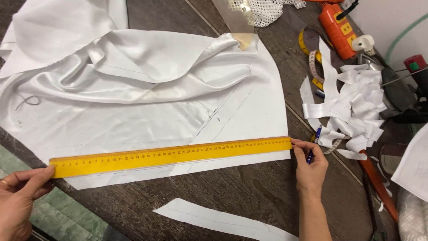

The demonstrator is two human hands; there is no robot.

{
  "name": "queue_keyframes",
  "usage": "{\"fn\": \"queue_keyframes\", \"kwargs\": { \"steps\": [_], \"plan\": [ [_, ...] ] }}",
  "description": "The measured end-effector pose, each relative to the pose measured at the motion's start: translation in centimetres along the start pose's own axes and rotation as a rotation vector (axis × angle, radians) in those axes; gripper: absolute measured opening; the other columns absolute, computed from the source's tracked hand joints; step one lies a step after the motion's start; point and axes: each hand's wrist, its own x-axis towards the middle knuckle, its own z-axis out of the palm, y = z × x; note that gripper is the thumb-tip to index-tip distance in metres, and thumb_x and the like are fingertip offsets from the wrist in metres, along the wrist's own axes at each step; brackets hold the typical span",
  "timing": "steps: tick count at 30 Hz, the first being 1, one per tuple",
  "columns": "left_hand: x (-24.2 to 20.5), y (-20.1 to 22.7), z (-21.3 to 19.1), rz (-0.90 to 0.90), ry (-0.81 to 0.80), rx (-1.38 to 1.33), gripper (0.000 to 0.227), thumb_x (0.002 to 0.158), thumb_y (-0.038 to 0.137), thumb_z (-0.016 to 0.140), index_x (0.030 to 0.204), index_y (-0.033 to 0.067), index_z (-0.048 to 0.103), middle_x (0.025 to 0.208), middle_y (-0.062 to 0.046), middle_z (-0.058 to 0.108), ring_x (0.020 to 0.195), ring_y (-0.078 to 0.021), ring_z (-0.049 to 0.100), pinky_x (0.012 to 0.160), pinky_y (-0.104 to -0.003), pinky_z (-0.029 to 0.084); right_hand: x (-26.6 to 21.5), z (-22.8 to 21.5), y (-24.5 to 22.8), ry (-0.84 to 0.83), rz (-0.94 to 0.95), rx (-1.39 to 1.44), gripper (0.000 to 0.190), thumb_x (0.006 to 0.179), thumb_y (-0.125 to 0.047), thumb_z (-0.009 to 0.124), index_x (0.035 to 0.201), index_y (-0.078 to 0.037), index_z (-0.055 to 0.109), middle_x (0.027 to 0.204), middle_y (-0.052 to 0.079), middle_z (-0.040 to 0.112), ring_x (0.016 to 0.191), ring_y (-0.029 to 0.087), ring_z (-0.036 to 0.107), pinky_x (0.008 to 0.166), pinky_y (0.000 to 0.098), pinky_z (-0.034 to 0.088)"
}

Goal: The person uses a yellow ruler and a blue pen to measure and mark lines on a piece of white fabric laid out on a table. They repeatedly reposition the ruler to draw straight lines and make small marks at specific intervals.

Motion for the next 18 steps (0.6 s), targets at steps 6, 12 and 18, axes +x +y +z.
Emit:
{"fn": "queue_keyframes", "kwargs": {
  "steps": [6, 12, 18],
  "plan": [
    [-0.53, 0.23, 0.32, 0.054, 0.017, 0.094, 0.021, 0.104, 0.018, 0.072, 0.109, 0.0007, 0.061, 0.104, -0.012, 0.063, 0.089, -0.0197, 0.061, 0.081, -0.028, 0.054, 0.06, -0.06, 0.26, -0.01, -0.032, -0.003, 0.005, 0.093, -0.003, 0.058, 0.09, -0.007, 0.06, 0.105, 0.011, 0.069, 0.106, 0.019, 0.064, 0.094, 0.0309, 0.053],
    [-0.32, -0.28, 0.23, 0.059, 0.023, 0.094, 0.021, 0.104, 0.018, 0.072, 0.109, 0.0011, 0.061, 0.105, -0.012, 0.063, 0.093, -0.0192, 0.061, 0.082, -0.028, 0.054, -0.1, 0.07, -0.07, -0.007, -0.037, 0.016, 0.006, 0.093, -0.003, 0.057, 0.089, -0.007, 0.059, 0.105, 0.012, 0.069, 0.106, 0.02, 0.065, 0.094, 0.0313, 0.053],
    [-0.32, 0.26, 0.19, 0.028, 0.015, 0.093, 0.021, 0.103, 0.018, 0.073, 0.108, 0.0019, 0.062, 0.102, -0.013, 0.063, 0.087, -0.0188, 0.06, 0.081, -0.027, 0.054, -0.19, 0.1, -0.42, -0.009, -0.015, 0.003, 0.006, 0.093, -0.003, 0.058, 0.089, -0.008, 0.06, 0.105, 0.011, 0.07, 0.106, 0.019, 0.064, 0.093, 0.0306, 0.052]
  ]
}}
